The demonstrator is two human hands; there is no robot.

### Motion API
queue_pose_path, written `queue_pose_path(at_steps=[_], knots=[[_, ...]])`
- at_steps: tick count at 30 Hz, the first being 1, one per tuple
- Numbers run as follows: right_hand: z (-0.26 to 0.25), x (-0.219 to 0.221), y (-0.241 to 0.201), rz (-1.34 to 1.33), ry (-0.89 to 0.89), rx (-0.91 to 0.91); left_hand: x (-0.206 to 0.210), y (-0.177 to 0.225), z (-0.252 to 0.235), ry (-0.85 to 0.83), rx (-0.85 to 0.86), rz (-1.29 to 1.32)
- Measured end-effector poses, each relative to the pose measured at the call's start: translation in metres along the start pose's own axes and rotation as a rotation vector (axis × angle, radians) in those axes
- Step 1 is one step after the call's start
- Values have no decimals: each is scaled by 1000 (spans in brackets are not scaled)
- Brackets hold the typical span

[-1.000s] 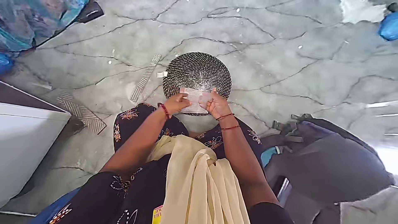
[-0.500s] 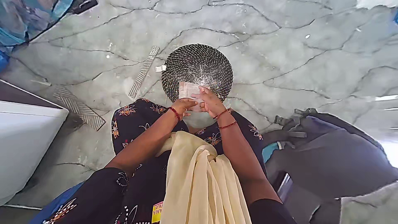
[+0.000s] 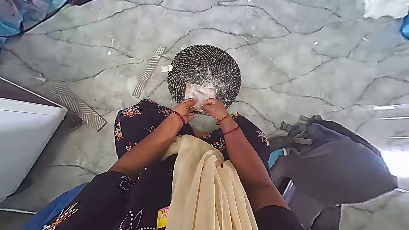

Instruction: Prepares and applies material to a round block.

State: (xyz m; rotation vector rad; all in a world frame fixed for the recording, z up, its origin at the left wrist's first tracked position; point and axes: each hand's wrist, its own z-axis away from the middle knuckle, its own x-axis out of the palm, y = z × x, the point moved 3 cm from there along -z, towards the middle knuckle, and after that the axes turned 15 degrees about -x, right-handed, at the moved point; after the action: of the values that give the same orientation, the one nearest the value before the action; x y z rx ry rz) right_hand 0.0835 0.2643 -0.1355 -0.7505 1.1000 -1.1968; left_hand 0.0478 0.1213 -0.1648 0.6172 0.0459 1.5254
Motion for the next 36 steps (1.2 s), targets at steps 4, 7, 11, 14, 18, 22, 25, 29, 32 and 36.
queue_pose_path(at_steps=[4,7,11,14,18,22,25,29,32,36], knots=[[1,-5,-5,-24,0,59,-3,0,-3,7,-30,4],[2,-5,-5,0,-15,38,-3,0,-3,-14,-6,-69],[1,-7,-2,22,-56,55,-4,1,-1,46,58,-88],[1,-10,-3,-23,5,92,-8,3,-4,70,50,-54],[1,-7,-3,-28,12,105,-9,1,-5,68,29,-24],[-5,-8,-1,38,17,120,-4,2,-3,83,4,-5],[-10,-11,-6,117,-34,130,-1,6,-5,35,0,-91],[-24,-20,-20,264,-125,150,11,24,-9,104,-4,-173],[-46,-30,-18,333,-123,179,17,41,-26,137,-39,-172],[-91,-26,6,554,-185,176,15,49,-57,169,26,-318]])
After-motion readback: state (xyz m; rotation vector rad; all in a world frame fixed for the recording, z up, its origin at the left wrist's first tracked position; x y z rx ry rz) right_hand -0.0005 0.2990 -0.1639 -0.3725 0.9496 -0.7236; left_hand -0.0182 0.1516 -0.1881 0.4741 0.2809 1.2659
